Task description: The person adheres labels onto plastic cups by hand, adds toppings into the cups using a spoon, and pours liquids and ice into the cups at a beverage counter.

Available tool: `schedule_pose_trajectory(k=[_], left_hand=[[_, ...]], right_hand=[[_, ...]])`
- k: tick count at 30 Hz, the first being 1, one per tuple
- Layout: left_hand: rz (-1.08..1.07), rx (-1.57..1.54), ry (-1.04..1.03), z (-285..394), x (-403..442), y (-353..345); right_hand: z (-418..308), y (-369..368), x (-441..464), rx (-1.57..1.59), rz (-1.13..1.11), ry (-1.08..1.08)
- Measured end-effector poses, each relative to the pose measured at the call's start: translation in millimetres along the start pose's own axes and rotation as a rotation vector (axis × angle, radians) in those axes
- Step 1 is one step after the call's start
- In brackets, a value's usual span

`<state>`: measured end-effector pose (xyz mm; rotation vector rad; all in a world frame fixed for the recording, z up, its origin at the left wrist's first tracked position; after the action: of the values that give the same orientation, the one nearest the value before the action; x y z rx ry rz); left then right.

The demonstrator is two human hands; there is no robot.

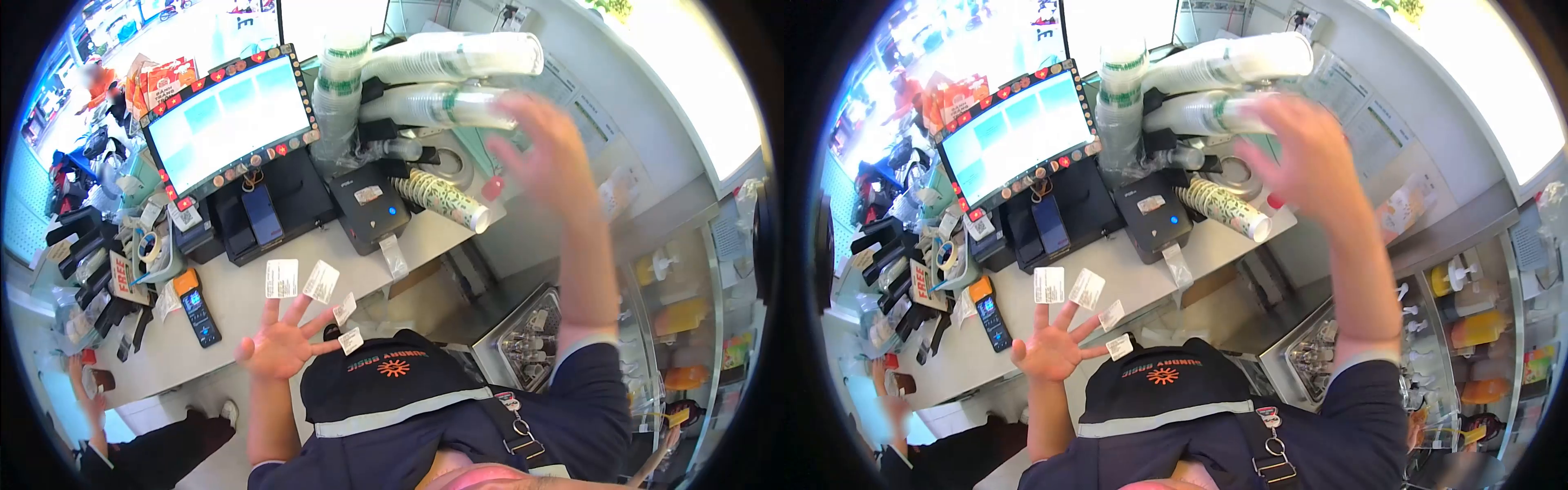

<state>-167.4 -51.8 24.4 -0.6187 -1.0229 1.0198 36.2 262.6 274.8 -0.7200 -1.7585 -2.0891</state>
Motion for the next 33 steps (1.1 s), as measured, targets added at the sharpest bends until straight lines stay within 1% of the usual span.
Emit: schedule_pose_trajectory(k=[1,3,5,6,8,10,15,18,20,24,26,27,28,29,31,32,33], left_hand=[[0.009,0.003,0.022,6,-4,5],[0.023,0.0,0.045,18,-9,14],[0.024,-0.021,0.044,29,-14,22],[0.032,-0.032,0.035,35,-17,28],[0.032,-0.057,0.027,49,-28,39],[0.097,-0.071,-0.014,64,-39,47],[0.153,-0.059,-0.028,102,-60,69],[0.176,-0.039,-0.035,116,-62,78],[0.185,-0.039,-0.03,123,-62,80],[0.146,-0.021,-0.015,129,-54,82],[0.08,-0.064,-0.013,127,-51,89],[0.066,-0.095,-0.012,128,-52,93],[0.024,-0.108,0.009,130,-51,98],[0.011,-0.141,0.025,131,-51,101],[-0.084,-0.197,0.058,136,-45,115],[-0.043,-0.191,0.086,138,-40,116],[-0.061,-0.209,0.098,143,-31,118]], right_hand=[[15,-3,39,-0.268,-0.077,0.103],[53,-33,101,-0.49,-0.275,0.158],[89,-70,135,-0.569,-0.513,0.154],[95,-78,148,-0.582,-0.523,0.14],[106,-95,161,-0.454,-0.966,-0.067],[112,-102,164,-0.459,-0.962,-0.063],[114,-115,169,-0.466,-0.977,-0.037],[116,-116,170,-0.456,-0.949,0.002],[117,-113,168,-0.39,-0.936,0.055],[118,-100,170,-0.376,-0.994,0.014],[123,-76,160,-0.444,-0.944,0.104],[135,-60,150,-0.345,-0.847,0.133],[127,-37,147,-0.287,-0.84,-0.044],[113,-12,150,-0.359,-0.951,-0.115],[96,51,123,-0.617,-0.769,-0.191],[91,85,103,-0.616,-0.572,-0.047],[87,118,82,-0.623,-0.382,0.101]])
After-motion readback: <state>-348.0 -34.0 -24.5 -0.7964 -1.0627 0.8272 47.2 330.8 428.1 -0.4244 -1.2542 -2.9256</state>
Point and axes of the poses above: each hand's wrist, its own x-axis towards the middle knuckle, its own y-axis out of the back of the hand, z = x × y, the point moved 2 cm from there along x, towards the middle knuckle, and after that the axes turned 13 degrees about y, right-handed, at the moved point
